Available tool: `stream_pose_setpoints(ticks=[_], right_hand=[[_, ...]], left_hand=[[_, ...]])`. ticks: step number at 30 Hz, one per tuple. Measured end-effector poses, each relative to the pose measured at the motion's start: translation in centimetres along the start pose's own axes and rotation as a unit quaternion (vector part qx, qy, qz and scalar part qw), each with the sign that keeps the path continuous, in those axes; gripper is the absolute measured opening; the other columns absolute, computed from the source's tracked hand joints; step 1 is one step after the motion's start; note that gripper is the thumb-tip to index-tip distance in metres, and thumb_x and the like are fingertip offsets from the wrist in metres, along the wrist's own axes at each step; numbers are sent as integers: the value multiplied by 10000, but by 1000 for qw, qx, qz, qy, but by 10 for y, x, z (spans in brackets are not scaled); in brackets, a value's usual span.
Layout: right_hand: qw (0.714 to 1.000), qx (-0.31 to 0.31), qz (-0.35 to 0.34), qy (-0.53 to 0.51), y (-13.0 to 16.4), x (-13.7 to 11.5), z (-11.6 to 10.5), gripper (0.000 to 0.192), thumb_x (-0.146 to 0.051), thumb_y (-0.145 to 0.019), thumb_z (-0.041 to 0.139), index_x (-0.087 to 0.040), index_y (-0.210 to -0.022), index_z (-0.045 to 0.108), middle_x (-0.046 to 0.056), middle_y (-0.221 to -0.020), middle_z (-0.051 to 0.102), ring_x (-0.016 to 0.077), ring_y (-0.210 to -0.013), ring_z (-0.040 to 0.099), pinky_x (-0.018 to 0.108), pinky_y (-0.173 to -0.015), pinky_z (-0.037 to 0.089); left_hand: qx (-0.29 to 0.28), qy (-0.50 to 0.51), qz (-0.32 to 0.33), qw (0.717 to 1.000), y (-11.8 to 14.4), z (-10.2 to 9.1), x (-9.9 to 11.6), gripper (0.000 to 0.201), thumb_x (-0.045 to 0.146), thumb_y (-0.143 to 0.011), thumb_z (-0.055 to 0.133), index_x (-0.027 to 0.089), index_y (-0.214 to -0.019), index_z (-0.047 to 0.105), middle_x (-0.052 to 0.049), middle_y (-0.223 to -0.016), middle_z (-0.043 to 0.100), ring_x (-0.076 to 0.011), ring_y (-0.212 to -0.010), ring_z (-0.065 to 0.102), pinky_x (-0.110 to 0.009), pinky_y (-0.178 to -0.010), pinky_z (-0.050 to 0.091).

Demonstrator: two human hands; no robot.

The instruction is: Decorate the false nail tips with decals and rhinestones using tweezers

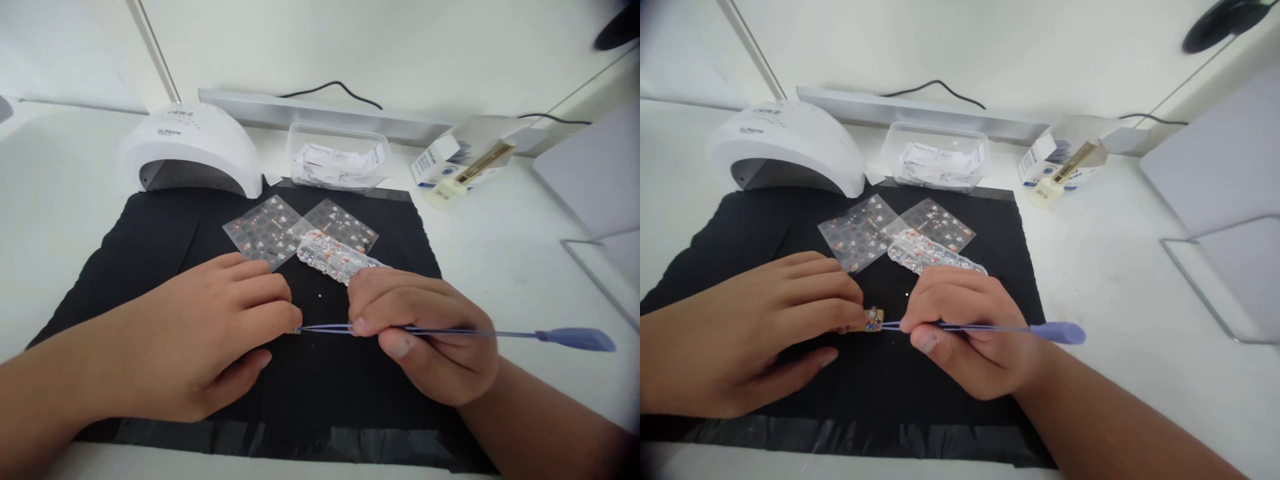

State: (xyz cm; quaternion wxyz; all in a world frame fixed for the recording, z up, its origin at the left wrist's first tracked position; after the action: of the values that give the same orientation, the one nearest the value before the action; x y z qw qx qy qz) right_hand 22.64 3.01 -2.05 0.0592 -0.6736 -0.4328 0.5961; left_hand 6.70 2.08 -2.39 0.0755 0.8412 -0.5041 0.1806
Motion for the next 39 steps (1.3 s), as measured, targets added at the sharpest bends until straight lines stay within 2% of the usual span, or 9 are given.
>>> stream_pose_setpoints(ticks=[8, 31, 35, 39], right_hand=[[1000, -2, 4, -2, 0, 0, 0, 105, -77, -860, 593, -102, -853, 696, 77, -718, 661, 146, -654, 604, 305, -601, 517], [1000, 4, 4, -20, 2, 2, -2, 110, -88, -875, 599, -90, -887, 709, 84, -740, 655, 153, -675, 604, 316, -600, 507], [997, 47, 22, -65, 7, 10, -11, 137, -166, -921, 607, -128, -942, 737, 74, -759, 662, 164, -665, 589, 340, -591, 480], [984, 140, 34, -108, 9, 22, -27, 180, -256, -945, 604, -175, -933, 765, 43, -690, 643, 173, -613, 564, 349, -559, 438]], left_hand=[[-2, 11, -1, 1000, 0, 0, 1, 234, 149, -892, 550, 223, -1106, 609, -9, -1021, 638, -189, -868, 548, -376, -759, 423], [-1, 8, 0, 1000, -1, 1, -1, 243, 146, -879, 560, 232, -1102, 600, -13, -1021, 639, -193, -877, 560, -374, -763, 434], [2, 7, 3, 1000, -1, 0, -1, 262, 144, -881, 557, 233, -1123, 602, -19, -1057, 637, -194, -911, 568, -374, -790, 442], [-3, 4, 10, 1000, 1, 1, 2, 282, 134, -878, 552, 240, -1131, 615, -22, -1074, 629, -190, -888, 560, -376, -782, 438]])
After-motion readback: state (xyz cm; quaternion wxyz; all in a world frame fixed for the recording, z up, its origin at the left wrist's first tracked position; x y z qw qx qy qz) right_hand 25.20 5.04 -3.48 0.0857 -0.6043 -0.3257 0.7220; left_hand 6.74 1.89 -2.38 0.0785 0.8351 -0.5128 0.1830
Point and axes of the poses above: each hand's wrist, its own y-axis away from the middle knuckle, its own z-axis out of the palm, x = y × z, the point moved 7 cm from there along -y, towards the middle knuckle
